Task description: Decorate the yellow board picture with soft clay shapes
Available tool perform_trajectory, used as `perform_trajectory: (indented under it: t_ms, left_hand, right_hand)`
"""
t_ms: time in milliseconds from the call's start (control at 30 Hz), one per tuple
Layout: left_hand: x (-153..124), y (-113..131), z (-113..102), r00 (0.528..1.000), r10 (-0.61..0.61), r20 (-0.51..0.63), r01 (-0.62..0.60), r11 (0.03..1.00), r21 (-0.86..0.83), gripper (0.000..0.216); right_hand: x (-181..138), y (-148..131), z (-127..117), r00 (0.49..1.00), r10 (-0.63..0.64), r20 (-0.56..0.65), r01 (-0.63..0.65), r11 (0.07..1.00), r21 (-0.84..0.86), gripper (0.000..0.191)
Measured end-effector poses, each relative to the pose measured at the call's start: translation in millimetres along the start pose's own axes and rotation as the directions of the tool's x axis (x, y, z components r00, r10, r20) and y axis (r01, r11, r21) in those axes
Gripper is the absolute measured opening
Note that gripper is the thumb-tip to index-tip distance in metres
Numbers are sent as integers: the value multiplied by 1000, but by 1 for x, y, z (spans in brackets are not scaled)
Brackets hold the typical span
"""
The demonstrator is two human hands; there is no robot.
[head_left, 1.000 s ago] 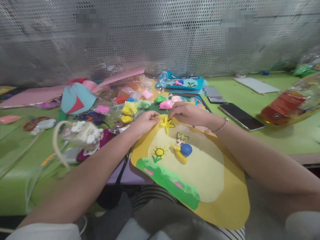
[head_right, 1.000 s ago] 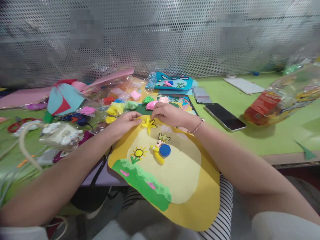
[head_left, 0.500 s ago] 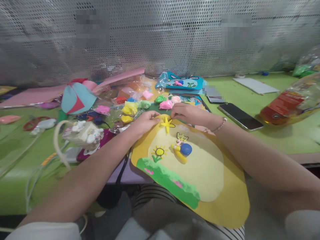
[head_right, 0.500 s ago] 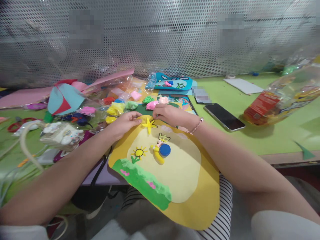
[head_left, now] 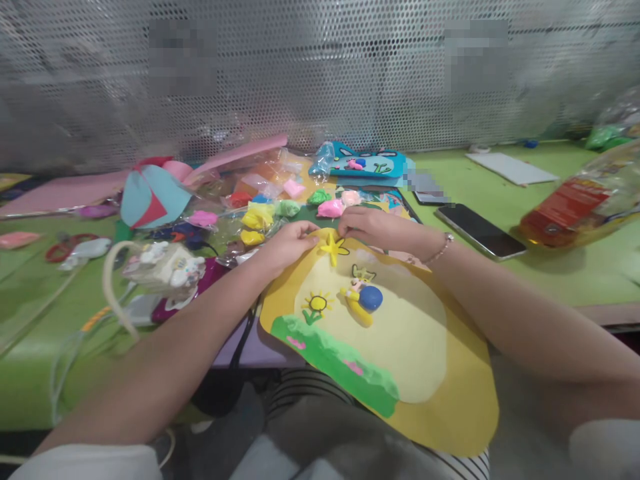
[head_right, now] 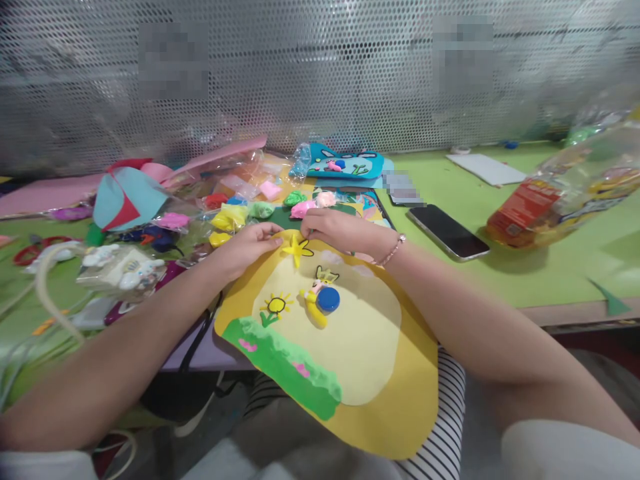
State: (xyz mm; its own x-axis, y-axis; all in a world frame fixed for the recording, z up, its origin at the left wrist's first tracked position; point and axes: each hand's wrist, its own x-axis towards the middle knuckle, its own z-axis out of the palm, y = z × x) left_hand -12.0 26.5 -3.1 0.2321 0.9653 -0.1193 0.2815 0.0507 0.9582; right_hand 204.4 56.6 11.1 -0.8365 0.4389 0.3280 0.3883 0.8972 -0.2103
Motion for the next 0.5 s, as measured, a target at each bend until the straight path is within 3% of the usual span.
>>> perform_trajectory:
  t_ms: [500]
  left_hand:
    - [0, 2, 1, 1000, -7, 8, 7, 1000, -23, 9]
  right_hand:
    - [-4, -3, -1, 996, 2, 92, -1, 1000, -4, 15]
